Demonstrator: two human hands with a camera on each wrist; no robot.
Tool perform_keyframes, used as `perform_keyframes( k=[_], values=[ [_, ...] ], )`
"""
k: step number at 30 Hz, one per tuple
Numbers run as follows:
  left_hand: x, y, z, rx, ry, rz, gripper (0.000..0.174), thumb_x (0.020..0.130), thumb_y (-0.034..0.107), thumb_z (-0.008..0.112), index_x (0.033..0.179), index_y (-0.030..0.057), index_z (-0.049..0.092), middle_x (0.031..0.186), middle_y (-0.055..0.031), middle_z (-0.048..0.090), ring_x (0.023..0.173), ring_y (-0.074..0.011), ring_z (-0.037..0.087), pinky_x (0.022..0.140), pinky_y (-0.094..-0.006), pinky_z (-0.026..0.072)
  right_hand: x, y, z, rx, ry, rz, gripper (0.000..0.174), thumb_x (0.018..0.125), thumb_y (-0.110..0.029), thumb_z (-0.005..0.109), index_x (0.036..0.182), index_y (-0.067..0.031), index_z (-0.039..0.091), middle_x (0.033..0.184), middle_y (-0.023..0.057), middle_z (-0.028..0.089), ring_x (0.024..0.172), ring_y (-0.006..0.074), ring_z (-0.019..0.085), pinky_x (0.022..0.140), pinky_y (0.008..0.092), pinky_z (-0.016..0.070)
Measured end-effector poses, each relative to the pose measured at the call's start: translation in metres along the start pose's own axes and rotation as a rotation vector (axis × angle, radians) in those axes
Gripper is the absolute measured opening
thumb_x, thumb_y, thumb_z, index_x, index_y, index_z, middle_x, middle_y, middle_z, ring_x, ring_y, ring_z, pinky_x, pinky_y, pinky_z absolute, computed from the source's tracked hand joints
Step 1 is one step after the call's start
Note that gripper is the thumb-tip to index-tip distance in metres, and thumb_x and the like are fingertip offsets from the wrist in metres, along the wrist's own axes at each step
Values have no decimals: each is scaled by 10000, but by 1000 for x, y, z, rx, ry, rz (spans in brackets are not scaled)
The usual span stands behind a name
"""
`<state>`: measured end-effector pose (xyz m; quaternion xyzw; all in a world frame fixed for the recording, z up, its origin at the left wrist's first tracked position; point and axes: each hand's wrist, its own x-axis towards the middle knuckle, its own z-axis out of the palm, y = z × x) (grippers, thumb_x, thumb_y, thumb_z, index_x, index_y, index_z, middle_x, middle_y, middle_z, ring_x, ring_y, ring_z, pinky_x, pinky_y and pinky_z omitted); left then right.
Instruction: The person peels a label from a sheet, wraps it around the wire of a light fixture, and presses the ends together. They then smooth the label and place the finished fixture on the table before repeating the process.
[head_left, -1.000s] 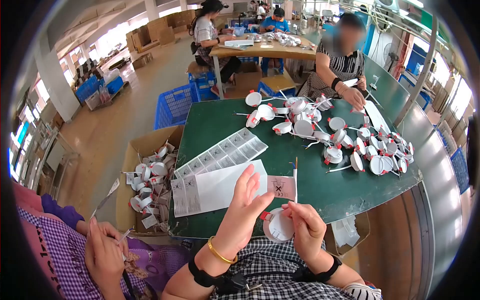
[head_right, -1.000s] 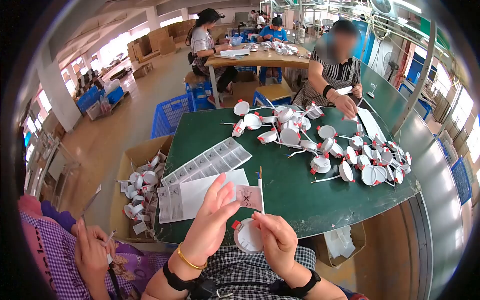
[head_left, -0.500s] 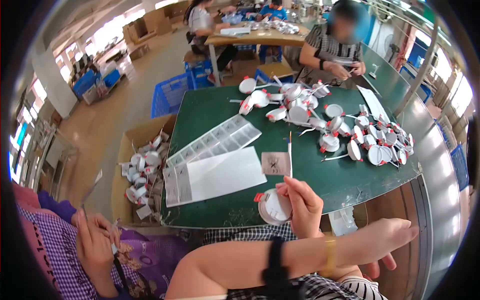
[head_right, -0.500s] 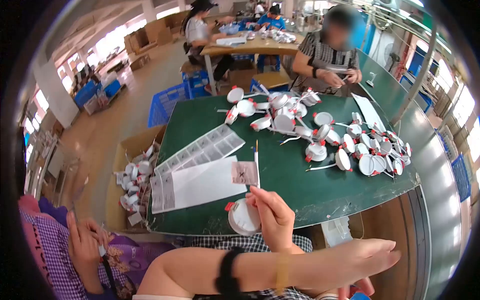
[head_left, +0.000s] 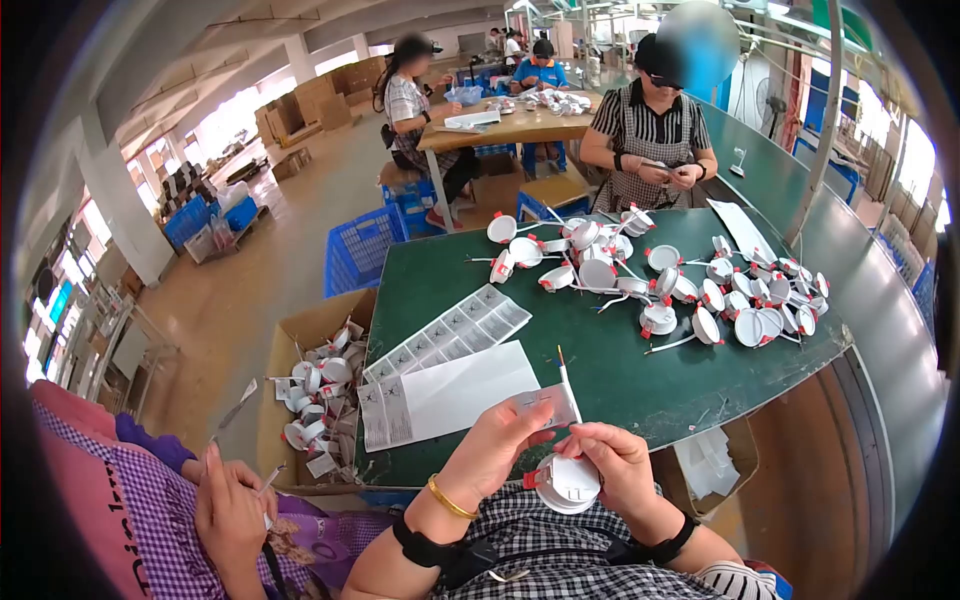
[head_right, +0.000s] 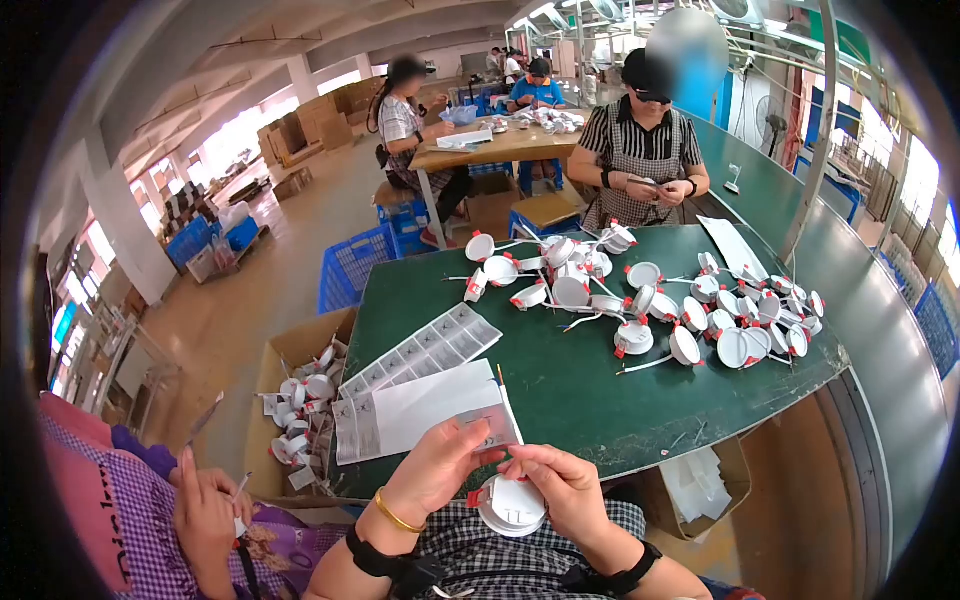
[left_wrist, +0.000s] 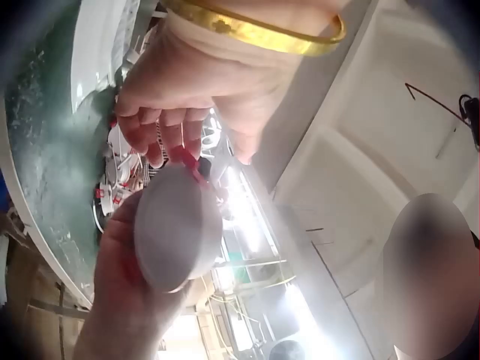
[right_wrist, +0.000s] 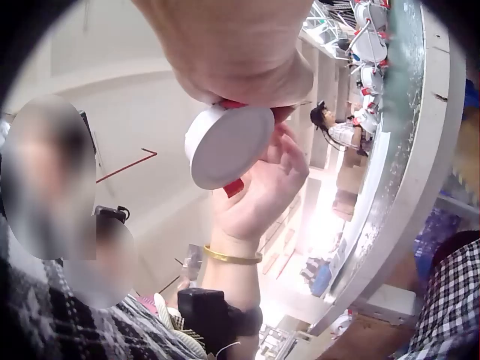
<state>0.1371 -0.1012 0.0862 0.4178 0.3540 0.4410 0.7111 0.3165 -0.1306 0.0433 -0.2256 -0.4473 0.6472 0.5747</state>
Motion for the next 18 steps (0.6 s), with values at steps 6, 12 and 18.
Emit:
perform_keyframes(
  k=[6, 12, 18],
  values=[
    [1, -7, -4, -35, 29, -23, 326, 868, 251, 680, 1055, -10, 619, 994, -47, 633, 905, -110, 591, 818, -238, 470, -5, 0, 4, -81, 9, -48, 226, 933, 48, 470, 1104, 37, 619, 943, 118, 642, 937, 213, 632, 867, 321, 510],
    [0, -5, -8, -129, -1, -64, 267, 900, 138, 615, 1123, -1, 568, 1051, -62, 612, 953, -152, 587, 863, -316, 467, -8, 2, 3, -220, -9, -99, 218, 930, 53, 472, 1085, 28, 623, 942, 120, 638, 940, 211, 636, 858, 317, 515],
    [13, 8, -9, -15, -61, -92, 266, 883, 118, 631, 1096, -35, 589, 997, -65, 626, 920, -129, 597, 848, -269, 479, -9, 6, -4, -248, -62, -89, 192, 938, 32, 476, 1097, 34, 585, 940, 123, 636, 927, 196, 633, 854, 312, 512]
  ],
)
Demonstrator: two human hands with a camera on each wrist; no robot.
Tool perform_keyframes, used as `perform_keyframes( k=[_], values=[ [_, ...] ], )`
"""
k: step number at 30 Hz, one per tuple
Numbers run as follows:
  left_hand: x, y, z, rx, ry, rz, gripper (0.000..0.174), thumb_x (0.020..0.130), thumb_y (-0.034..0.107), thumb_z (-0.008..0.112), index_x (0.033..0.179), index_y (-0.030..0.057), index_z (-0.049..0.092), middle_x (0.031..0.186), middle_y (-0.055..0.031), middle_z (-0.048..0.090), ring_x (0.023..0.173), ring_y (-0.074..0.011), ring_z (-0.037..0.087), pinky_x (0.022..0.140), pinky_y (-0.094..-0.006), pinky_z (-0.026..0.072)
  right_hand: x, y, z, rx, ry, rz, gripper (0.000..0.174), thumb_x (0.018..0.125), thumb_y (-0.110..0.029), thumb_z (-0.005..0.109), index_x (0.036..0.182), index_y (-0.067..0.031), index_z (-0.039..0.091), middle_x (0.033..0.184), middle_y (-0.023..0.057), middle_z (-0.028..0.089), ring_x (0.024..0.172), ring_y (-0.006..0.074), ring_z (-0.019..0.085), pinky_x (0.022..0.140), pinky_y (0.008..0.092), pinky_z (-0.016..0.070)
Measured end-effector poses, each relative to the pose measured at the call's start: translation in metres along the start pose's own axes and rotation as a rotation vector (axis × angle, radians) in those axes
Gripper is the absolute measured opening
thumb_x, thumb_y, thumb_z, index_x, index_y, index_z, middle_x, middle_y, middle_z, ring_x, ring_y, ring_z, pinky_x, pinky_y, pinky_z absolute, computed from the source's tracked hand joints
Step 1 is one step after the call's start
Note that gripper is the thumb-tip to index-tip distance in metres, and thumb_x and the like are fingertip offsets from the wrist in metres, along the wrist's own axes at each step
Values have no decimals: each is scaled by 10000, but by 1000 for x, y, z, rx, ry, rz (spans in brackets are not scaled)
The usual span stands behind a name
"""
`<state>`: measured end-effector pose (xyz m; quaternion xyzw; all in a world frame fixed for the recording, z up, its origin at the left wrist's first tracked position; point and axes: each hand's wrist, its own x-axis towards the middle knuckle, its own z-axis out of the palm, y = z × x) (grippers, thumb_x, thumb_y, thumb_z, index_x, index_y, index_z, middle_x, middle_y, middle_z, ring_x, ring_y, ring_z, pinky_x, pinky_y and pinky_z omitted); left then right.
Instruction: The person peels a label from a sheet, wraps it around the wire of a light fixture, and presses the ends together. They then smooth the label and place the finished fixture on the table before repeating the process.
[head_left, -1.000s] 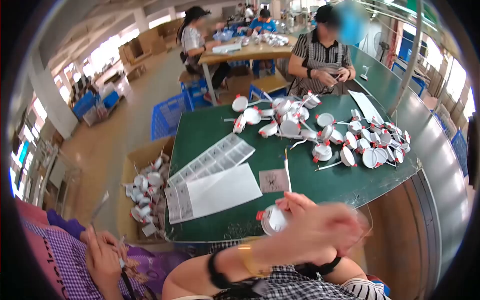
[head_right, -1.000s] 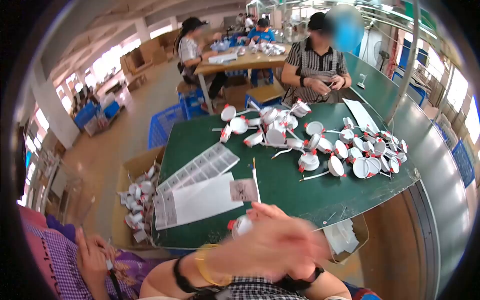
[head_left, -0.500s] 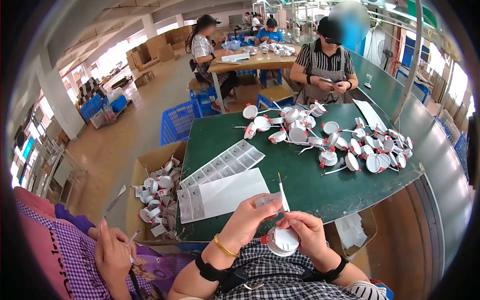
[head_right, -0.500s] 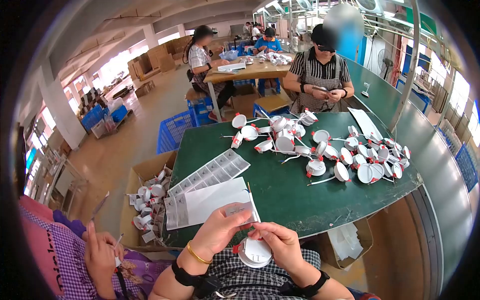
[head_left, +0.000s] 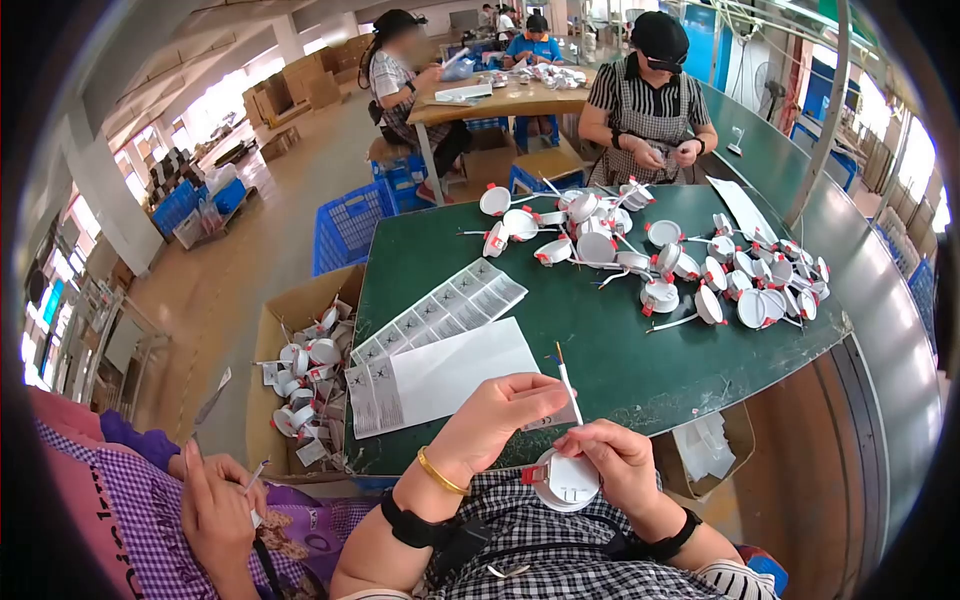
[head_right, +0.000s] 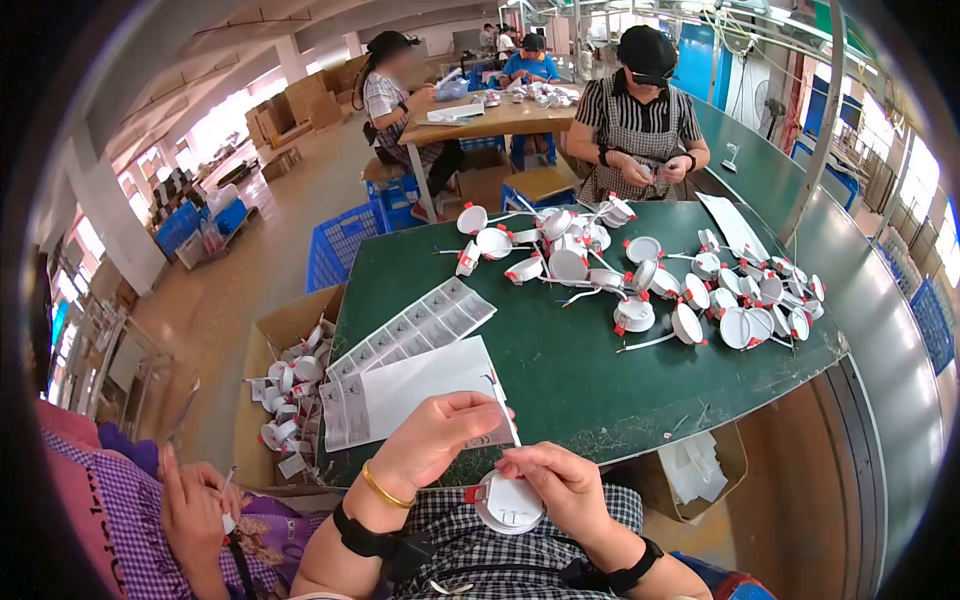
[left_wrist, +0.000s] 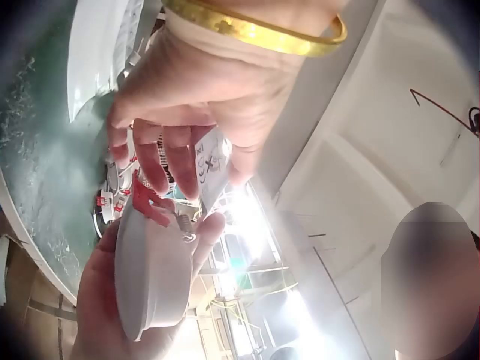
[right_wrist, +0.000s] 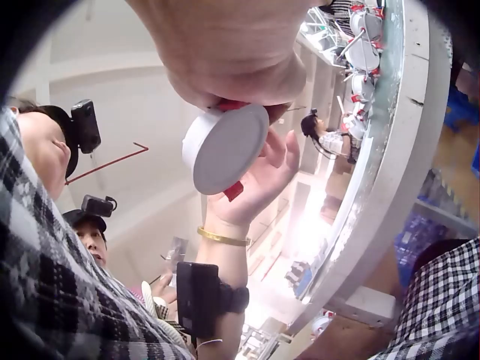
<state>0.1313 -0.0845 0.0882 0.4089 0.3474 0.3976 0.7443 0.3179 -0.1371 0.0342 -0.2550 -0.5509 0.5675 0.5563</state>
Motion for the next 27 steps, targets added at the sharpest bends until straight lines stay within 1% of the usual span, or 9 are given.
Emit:
perform_keyframes(
  k=[7, 9, 10, 19, 22, 24, 25, 26, 27],
  values=[
    [1, 12, 18, 479, 88, 86, 188, 857, 113, 673, 953, -48, 661, 888, -62, 669, 834, -100, 618, 760, -224, 492, 17, -19, 0, 58, 142, 113, 156, 941, -48, 524, 1062, 17, 450, 902, 109, 631, 881, 161, 633, 764, 279, 512],
    [2, 6, 24, 503, 99, 167, 185, 860, 115, 671, 954, -44, 663, 885, -55, 667, 830, -87, 608, 753, -220, 488, 23, -22, -5, -250, 118, 220, 131, 938, -68, 537, 1025, 7, 473, 850, 79, 631, 815, 127, 629, 706, 247, 501],
    [2, 3, 26, 529, 117, 257, 182, 862, 117, 669, 954, -40, 665, 881, -48, 666, 826, -73, 598, 745, -216, 484, 26, -22, -6, -237, 132, 204, 110, 938, -74, 542, 1001, 1, 491, 801, 56, 632, 756, 99, 618, 674, 232, 499],
    [-2, -14, 5, 597, 199, 212, 220, 896, 185, 642, 987, -14, 670, 803, -25, 658, 726, -55, 553, 638, -202, 440, 26, -20, -2, -160, 215, 192, 121, 968, -109, 498, 997, 8, 507, 721, 20, 583, 639, 65, 555, 581, 201, 458],
    [5, -13, 3, 490, 421, 496, 219, 947, 163, 550, 1047, -4, 652, 884, -34, 659, 760, -64, 570, 653, -205, 453, 35, -12, -9, -115, 376, 208, 115, 959, -114, 512, 979, -2, 507, 696, 22, 579, 597, 69, 545, 549, 204, 442],
    [-13, 17, 43, 472, 273, 237, 258, 957, 173, 511, 1094, -21, 614, 905, -13, 592, 751, -94, 517, 711, -211, 441, 39, 8, -18, -193, 416, 132, 104, 955, -113, 517, 967, -10, 512, 697, 20, 586, 588, 72, 552, 540, 196, 434],
    [-3, -10, 66, -22, -126, 223, 312, 963, 183, 478, 1198, -12, 542, 949, -32, 537, 761, -136, 512, 738, -250, 462, 43, 16, -14, -257, 431, 62, 94, 951, -111, 522, 954, -18, 517, 698, 18, 593, 578, 76, 560, 531, 189, 427],
    [4, -37, 108, -25, -94, 233, 312, 963, 183, 478, 1198, -12, 542, 949, -32, 537, 761, -136, 512, 738, -250, 462, 55, 5, 2, -24, 458, 328, 91, 944, -114, 533, 930, -24, 521, 714, 32, 600, 587, 90, 571, 528, 197, 437],
    [11, -62, 154, 238, -405, 304, 311, 918, 163, 519, 1171, -17, 515, 956, -90, 559, 800, -182, 555, 761, -288, 467, 58, 2, 10, -68, 361, 264, 95, 947, -121, 528, 937, -27, 513, 722, 40, 598, 585, 96, 572, 526, 206, 447]
  ],
)
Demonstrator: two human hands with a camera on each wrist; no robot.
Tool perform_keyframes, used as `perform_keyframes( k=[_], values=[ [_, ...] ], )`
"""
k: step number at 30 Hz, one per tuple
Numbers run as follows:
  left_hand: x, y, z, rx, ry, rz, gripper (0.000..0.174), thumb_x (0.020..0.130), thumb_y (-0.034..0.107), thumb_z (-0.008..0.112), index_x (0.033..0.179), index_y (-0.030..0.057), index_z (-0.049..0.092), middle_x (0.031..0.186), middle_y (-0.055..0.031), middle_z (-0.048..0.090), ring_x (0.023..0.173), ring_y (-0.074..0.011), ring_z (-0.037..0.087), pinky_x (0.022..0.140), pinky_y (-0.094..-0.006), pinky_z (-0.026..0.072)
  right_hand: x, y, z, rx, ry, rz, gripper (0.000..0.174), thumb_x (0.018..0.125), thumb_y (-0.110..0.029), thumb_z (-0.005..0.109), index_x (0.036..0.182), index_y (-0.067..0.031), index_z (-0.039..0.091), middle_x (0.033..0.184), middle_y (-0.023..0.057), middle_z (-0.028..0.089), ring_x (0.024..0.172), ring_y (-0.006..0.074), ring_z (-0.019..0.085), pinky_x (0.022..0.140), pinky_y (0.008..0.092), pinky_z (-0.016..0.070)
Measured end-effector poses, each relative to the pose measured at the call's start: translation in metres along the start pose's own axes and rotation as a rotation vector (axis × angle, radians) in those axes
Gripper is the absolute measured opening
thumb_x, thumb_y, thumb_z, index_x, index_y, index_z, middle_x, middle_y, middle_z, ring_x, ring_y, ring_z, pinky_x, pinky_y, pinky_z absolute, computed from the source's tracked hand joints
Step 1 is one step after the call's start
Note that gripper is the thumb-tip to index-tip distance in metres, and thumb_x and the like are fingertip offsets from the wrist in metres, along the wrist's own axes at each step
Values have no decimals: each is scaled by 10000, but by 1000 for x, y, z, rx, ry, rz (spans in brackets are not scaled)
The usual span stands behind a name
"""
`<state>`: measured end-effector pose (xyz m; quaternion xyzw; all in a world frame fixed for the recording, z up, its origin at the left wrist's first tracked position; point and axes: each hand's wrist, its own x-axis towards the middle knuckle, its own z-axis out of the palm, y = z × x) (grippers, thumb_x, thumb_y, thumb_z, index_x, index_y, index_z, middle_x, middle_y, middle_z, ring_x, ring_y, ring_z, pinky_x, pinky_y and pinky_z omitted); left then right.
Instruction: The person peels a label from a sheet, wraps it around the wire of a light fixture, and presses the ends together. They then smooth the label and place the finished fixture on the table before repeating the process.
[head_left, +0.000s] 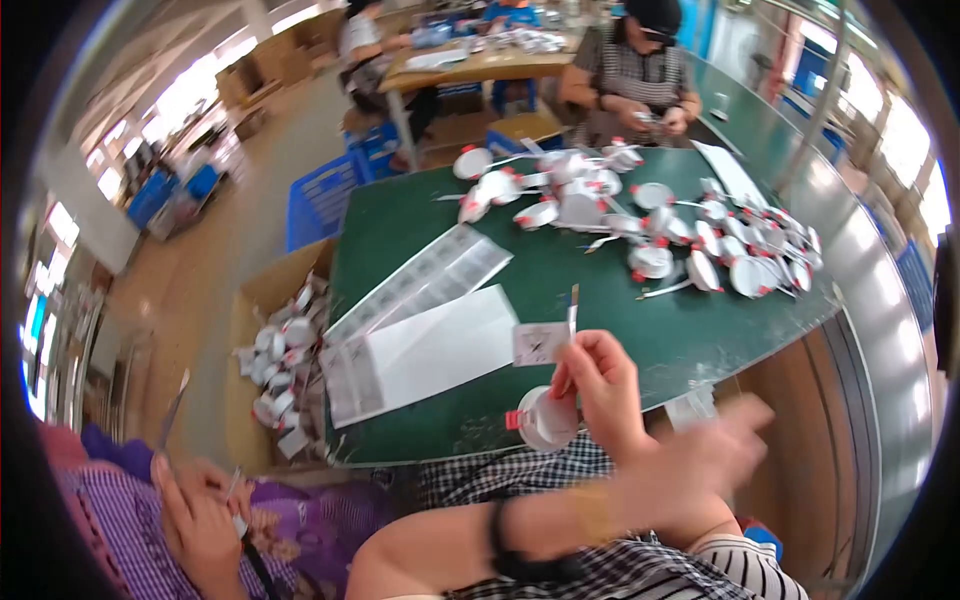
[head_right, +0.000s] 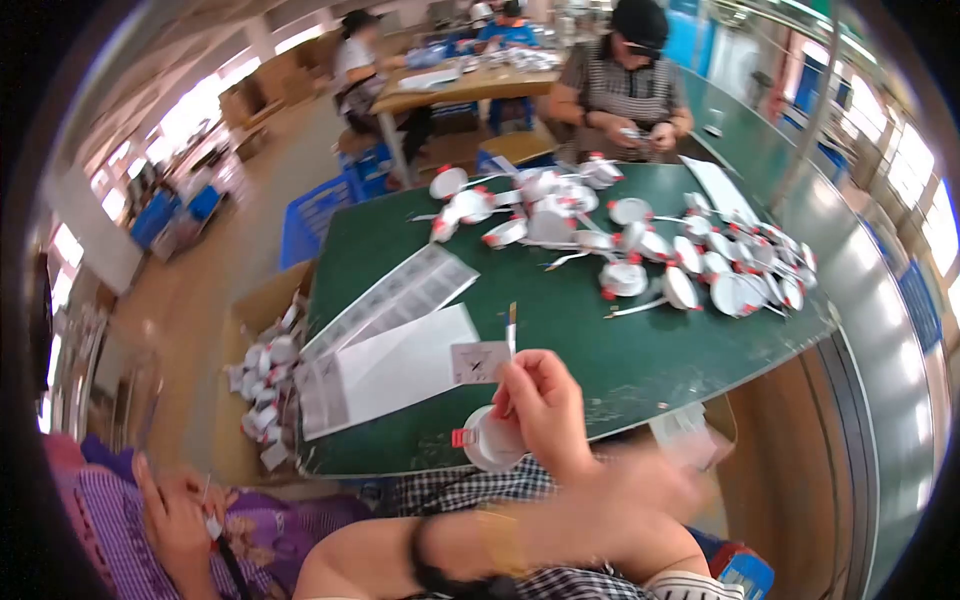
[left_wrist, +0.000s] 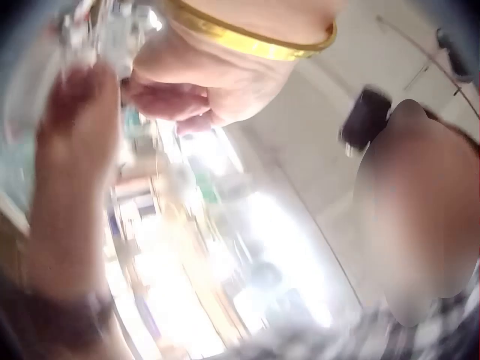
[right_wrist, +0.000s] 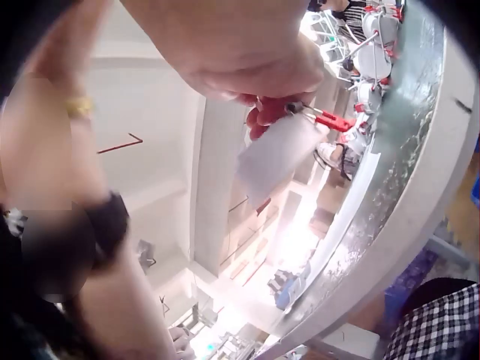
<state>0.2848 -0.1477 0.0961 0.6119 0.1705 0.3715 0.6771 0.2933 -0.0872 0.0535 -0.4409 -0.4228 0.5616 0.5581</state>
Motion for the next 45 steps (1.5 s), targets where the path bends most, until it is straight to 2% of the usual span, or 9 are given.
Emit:
perform_keyframes(
  k=[1, 3, 5, 6, 7, 8, 11, 15, 45],
  values=[
    [7, -1, 21, 230, -342, 49, 326, 873, 143, 561, 1144, -23, 488, 963, -148, 581, 840, -228, 599, 784, -327, 471, 2, 3, 5, 21, -25, -12, 97, 949, -124, 527, 956, -29, 510, 708, 33, 590, 584, 93, 563, 526, 209, 444],
    [-2, 36, 12, 188, -505, -99, 335, 861, 150, 576, 1150, -4, 506, 929, -138, 593, 840, -217, 606, 758, -320, 476, 2, 4, -2, 50, -44, -62, 105, 957, -132, 522, 980, -30, 504, 720, 29, 588, 582, 91, 551, 530, 211, 446],
    [-9, 42, -19, 51, -302, 235, 250, 852, 89, 570, 1088, 13, 541, 891, -157, 632, 878, -291, 634, 755, -356, 482, 2, -6, -13, 61, -28, -34, 106, 959, -134, 522, 978, -31, 504, 740, 24, 586, 595, 88, 555, 535, 211, 450],
    [-15, 21, -48, 366, -33, 407, 206, 866, 53, 549, 1066, 23, 587, 874, -110, 637, 859, -222, 634, 750, -311, 493, -3, -8, -19, 85, -4, 29, 107, 960, -136, 523, 977, -32, 504, 760, 20, 584, 608, 85, 558, 541, 210, 454],
    [-36, 32, -86, 205, 155, 29, 157, 904, 59, 523, 1029, 18, 609, 876, -54, 638, 850, -128, 617, 721, -256, 492, 2, 2, -29, 62, -35, -92, 121, 962, -148, 528, 976, -30, 501, 781, 6, 568, 608, 84, 567, 551, 212, 464],
    [-45, 43, -102, 63, 448, -61, 203, 943, 173, 521, 924, 5, 634, 777, -26, 603, 739, -77, 575, 683, -210, 461, -5, -4, -26, 35, -42, -102, 134, 962, -160, 533, 977, -31, 500, 777, -3, 549, 614, 87, 583, 558, 212, 469],
    [-73, 11, -151, 158, 797, -30, 253, 944, 257, 567, 990, 13, 620, 863, -11, 598, 802, -70, 539, 748, -229, 443, -9, -3, -18, 69, -76, -40, 138, 967, -173, 526, 987, -39, 501, 768, 1, 559, 630, 76, 600, 547, 202, 461],
    [-71, 4, -146, 9, 697, -24, 269, 919, 225, 611, 1042, -14, 612, 961, -37, 629, 905, -104, 581, 844, -261, 464, -11, 0, -9, 52, -101, -9, 145, 966, -179, 527, 997, -39, 507, 748, -6, 569, 622, 73, 601, 543, 194, 451],
    [-73, 0, -162, 34, 670, -48, 269, 926, 233, 599, 1003, -24, 624, 907, -34, 642, 835, -96, 577, 758, -224, 455, -4, 1, -2, 145, -163, 101, 135, 951, -169, 549, 977, -38, 527, 685, -7, 536, 539, 85, 563, 468, 190, 402]
  ],
)
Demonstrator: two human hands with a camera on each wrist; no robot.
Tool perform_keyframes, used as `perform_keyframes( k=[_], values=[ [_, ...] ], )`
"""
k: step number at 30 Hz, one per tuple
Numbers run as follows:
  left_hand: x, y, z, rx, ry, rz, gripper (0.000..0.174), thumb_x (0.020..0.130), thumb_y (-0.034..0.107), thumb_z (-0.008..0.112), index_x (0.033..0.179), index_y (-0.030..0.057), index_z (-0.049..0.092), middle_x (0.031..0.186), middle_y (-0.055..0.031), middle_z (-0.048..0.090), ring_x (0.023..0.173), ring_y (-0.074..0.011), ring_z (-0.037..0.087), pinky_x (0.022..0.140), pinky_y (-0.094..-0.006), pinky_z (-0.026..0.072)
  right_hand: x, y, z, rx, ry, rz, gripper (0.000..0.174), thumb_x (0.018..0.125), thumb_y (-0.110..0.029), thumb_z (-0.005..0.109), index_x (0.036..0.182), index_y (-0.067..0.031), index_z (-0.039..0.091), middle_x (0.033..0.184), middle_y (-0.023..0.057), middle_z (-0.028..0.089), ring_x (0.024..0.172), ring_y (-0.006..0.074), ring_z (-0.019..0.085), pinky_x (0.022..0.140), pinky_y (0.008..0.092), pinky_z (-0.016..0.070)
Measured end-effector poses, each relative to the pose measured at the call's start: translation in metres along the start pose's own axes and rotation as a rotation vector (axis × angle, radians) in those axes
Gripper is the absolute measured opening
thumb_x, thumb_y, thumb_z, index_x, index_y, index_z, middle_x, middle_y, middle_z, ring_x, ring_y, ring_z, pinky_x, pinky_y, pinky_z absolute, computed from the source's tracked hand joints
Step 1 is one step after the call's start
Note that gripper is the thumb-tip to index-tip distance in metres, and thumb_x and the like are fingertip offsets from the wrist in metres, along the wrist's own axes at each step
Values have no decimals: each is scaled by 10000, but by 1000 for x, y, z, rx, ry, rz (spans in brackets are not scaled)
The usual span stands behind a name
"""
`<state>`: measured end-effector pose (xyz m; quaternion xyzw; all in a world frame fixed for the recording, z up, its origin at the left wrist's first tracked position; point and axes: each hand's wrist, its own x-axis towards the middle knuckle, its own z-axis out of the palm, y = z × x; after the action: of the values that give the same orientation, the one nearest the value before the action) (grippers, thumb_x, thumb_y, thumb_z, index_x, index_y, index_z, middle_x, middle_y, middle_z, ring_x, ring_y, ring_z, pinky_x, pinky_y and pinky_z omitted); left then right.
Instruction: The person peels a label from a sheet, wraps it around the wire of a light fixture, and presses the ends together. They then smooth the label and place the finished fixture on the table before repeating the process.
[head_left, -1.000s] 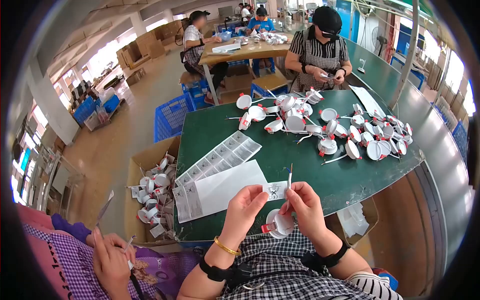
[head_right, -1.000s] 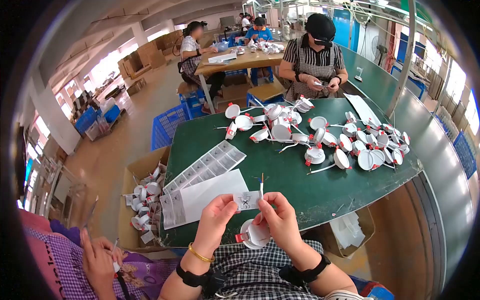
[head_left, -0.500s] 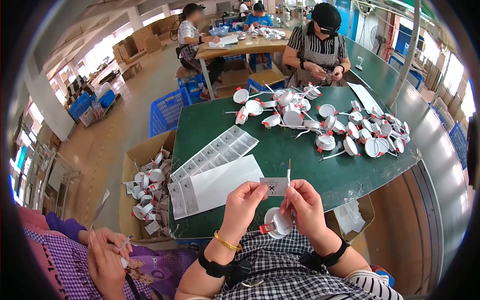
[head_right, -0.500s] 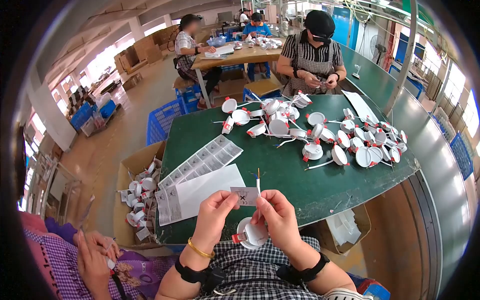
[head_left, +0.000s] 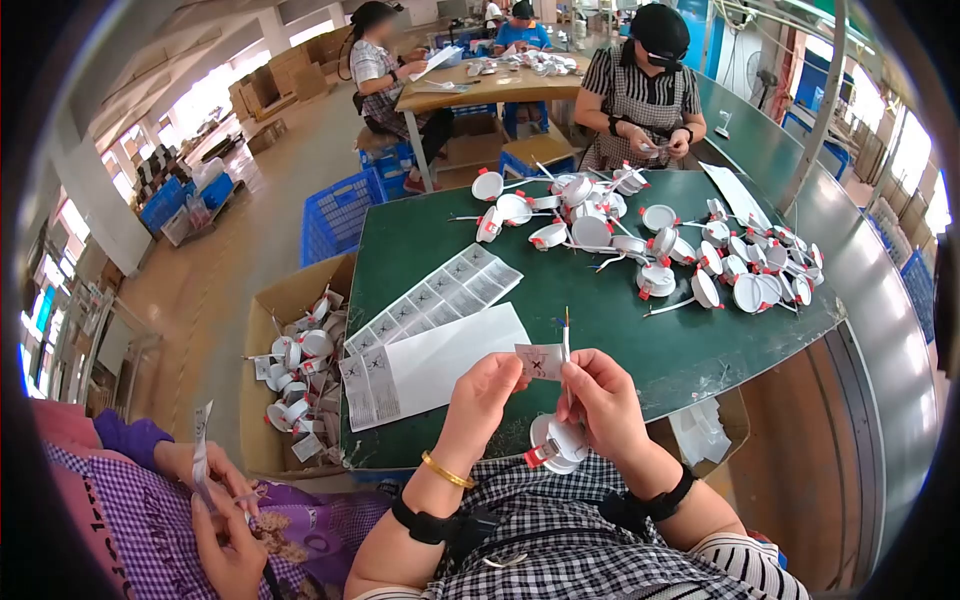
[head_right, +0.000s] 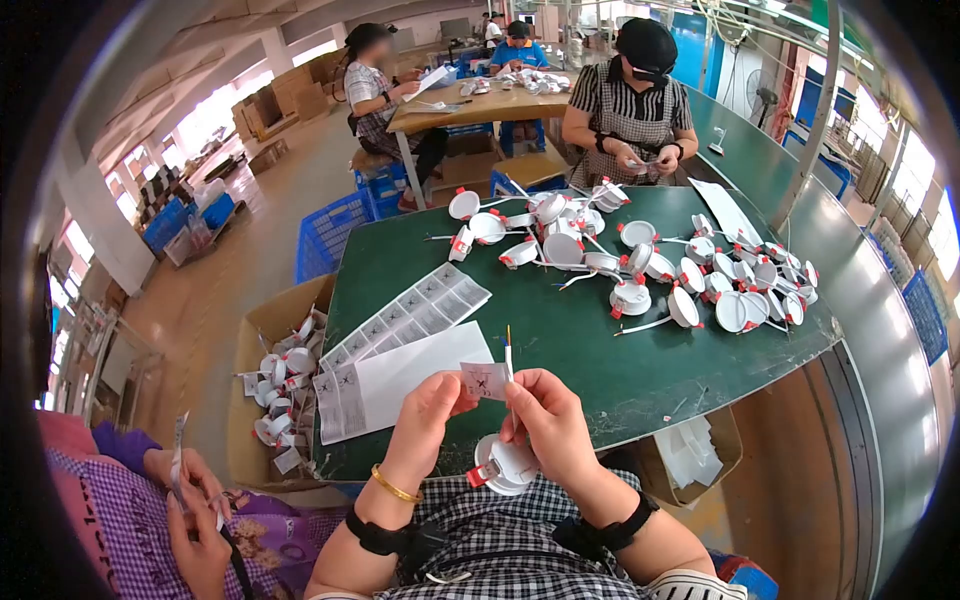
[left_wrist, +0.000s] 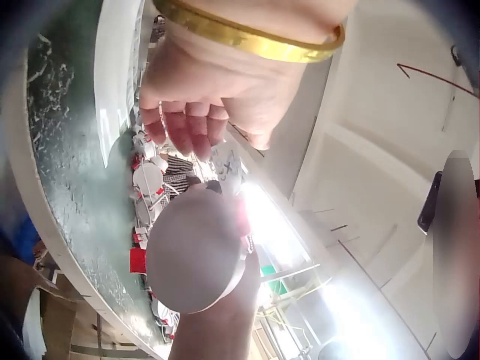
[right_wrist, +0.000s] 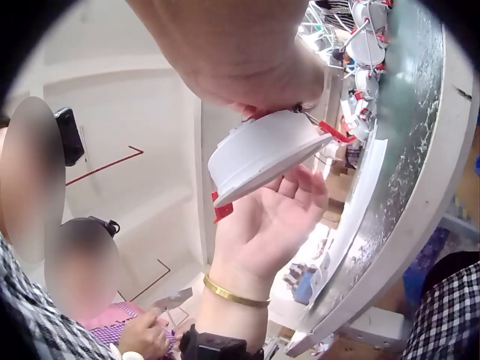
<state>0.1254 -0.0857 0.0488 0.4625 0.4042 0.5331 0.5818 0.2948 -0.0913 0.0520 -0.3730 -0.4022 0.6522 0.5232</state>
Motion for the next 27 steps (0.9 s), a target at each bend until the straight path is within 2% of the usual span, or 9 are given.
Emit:
perform_keyframes(
  k=[4, 7, 9, 14, 17, 20, 23, 25, 27],
  values=[
    [5, -5, -6, 68, 28, -37, 247, 912, 221, 622, 958, -22, 631, 866, -32, 641, 810, -84, 573, 744, -219, 456, 6, -1, 7, -32, 22, 1, 123, 950, -149, 544, 968, -29, 527, 689, -8, 540, 551, 80, 566, 487, 191, 418],
    [1, 3, -9, 211, 50, 24, 218, 900, 202, 639, 895, -15, 639, 811, -22, 634, 774, -68, 563, 717, -209, 451, 10, 6, 9, -240, 87, -131, 116, 948, -130, 542, 964, -17, 525, 702, -4, 556, 585, 75, 576, 520, 193, 439],
    [-1, 6, -9, 232, 89, 118, 205, 900, 188, 637, 858, -13, 643, 784, -16, 633, 749, -57, 556, 698, -200, 446, 12, 6, 13, -440, 123, -361, 112, 944, -115, 541, 962, -6, 522, 727, 4, 577, 614, 73, 580, 548, 195, 452],
    [8, -4, -22, 123, 110, -3, 214, 915, 215, 620, 884, 4, 641, 784, 6, 601, 744, -56, 529, 710, -211, 438, 18, 1, 13, -356, 114, -166, 135, 933, -146, 565, 915, -12, 567, 714, -5, 585, 614, 39, 522, 520, 180, 388],
    [11, 0, -23, 43, 252, 14, 225, 900, 223, 635, 878, 0, 652, 781, -1, 616, 717, -54, 528, 687, -195, 424, 22, -3, 13, -365, 66, -96, 128, 933, -142, 561, 926, -14, 570, 700, -9, 582, 608, 38, 516, 504, 177, 372],
    [15, -2, -19, 18, 108, -99, 254, 905, 254, 633, 911, 0, 641, 796, 10, 601, 734, -61, 528, 716, -217, 448, 26, 5, 16, -394, 68, -134, 130, 924, -128, 571, 923, 2, 562, 705, -4, 575, 619, 49, 530, 535, 194, 414],
    [15, -2, -24, 295, 49, -57, 261, 897, 250, 640, 898, -11, 646, 789, 22, 606, 712, -73, 536, 752, -217, 451, 27, 24, 13, -483, 131, -264, 124, 915, -105, 578, 918, 17, 556, 717, 11, 578, 630, 59, 552, 557, 214, 447],
    [25, -3, -28, 249, 50, -57, 279, 898, 234, 635, 1012, -21, 632, 896, 11, 613, 780, -69, 536, 779, -219, 446, 39, 18, 16, -462, 96, -317, 120, 910, -97, 582, 911, 20, 555, 718, 10, 584, 626, 61, 558, 554, 219, 451],
    [16, -10, -32, -56, 32, 2, 342, 908, 212, 616, 1155, -22, 576, 1050, -10, 588, 897, -77, 540, 817, -233, 448, 46, 6, 17, -403, 114, -258, 123, 907, -106, 592, 906, 14, 562, 721, 9, 587, 626, 61, 558, 558, 218, 449]
  ],
)
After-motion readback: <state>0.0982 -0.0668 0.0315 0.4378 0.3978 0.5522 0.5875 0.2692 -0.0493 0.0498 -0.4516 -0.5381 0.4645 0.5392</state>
